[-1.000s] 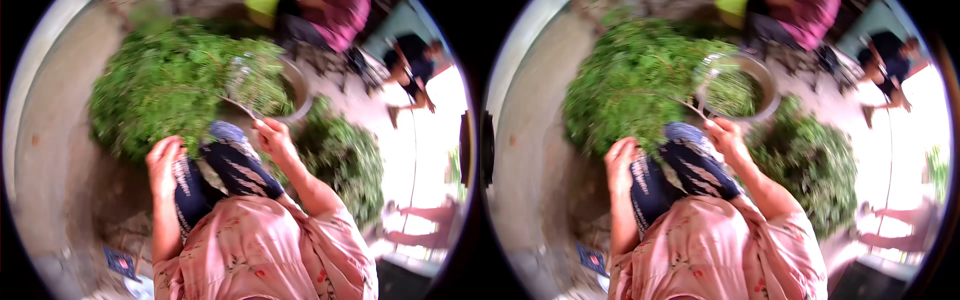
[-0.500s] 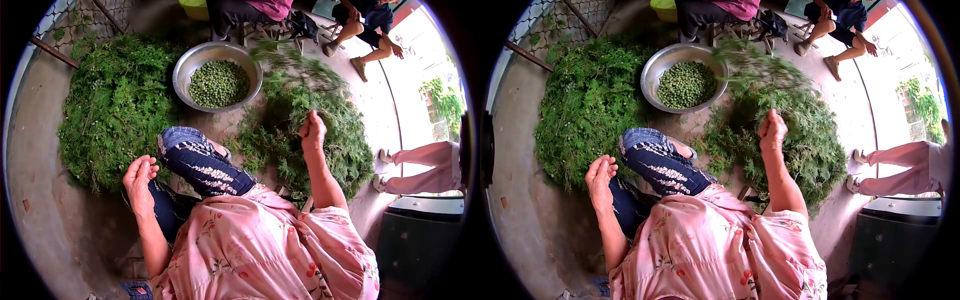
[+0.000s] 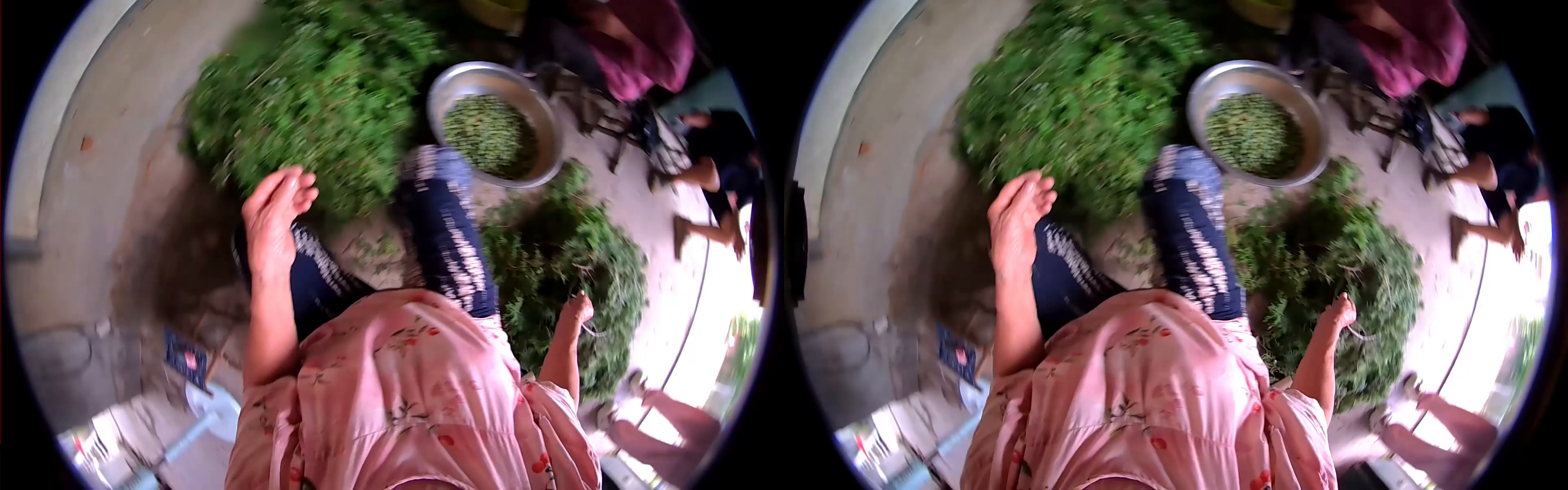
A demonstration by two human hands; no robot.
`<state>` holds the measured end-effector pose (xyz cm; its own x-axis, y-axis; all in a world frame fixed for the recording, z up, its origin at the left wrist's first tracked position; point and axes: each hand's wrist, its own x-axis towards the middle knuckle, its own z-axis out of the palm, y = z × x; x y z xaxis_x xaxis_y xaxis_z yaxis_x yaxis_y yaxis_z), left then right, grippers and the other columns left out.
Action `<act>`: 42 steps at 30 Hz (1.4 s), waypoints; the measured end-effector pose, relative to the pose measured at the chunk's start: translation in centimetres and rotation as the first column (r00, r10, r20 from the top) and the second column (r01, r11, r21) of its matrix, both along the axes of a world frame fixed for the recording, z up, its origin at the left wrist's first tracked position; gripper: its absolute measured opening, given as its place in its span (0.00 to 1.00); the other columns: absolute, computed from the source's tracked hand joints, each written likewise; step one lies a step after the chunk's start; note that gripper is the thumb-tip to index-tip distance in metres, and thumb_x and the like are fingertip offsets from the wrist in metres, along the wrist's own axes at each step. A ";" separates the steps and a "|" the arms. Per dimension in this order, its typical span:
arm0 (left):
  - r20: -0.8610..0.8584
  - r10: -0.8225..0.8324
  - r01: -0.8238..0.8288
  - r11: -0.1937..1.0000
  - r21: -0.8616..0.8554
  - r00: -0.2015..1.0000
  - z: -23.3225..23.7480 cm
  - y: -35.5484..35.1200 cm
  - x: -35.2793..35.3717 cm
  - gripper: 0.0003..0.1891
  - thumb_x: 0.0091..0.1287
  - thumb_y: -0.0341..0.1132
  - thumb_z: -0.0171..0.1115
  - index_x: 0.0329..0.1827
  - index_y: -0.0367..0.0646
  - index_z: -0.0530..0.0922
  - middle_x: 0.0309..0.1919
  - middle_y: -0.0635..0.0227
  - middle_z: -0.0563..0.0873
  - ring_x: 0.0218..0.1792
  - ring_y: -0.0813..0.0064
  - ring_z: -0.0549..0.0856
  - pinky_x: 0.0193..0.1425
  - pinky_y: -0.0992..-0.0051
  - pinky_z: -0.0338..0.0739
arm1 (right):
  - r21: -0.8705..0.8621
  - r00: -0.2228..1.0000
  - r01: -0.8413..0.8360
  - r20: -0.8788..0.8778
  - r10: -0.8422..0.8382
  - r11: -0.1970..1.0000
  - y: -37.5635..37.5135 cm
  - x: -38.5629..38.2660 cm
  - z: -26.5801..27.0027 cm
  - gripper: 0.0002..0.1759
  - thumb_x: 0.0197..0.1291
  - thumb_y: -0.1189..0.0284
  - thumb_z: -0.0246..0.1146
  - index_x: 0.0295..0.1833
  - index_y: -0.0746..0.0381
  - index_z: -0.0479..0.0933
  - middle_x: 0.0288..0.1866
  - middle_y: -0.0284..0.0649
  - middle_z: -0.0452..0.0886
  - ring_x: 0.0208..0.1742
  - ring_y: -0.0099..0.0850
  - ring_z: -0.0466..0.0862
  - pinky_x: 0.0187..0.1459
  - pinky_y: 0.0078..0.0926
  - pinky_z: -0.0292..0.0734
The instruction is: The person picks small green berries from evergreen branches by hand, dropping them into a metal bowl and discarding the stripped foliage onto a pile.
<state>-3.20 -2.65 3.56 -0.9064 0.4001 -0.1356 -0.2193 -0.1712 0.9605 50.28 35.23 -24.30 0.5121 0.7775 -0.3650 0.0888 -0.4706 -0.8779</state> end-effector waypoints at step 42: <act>0.257 0.445 -0.469 0.883 0.034 0.858 -5.8 -8.4 -15.1 0.09 0.62 0.31 0.62 0.43 0.39 0.80 0.34 0.65 0.85 0.33 0.77 0.83 0.38 0.80 0.75 | -0.015 -0.208 -0.975 -0.316 0.926 -0.224 -28.3 -55.1 6.6 0.10 0.58 0.77 0.57 0.44 0.67 0.77 0.31 0.36 0.79 0.26 0.22 0.79 0.25 0.19 0.74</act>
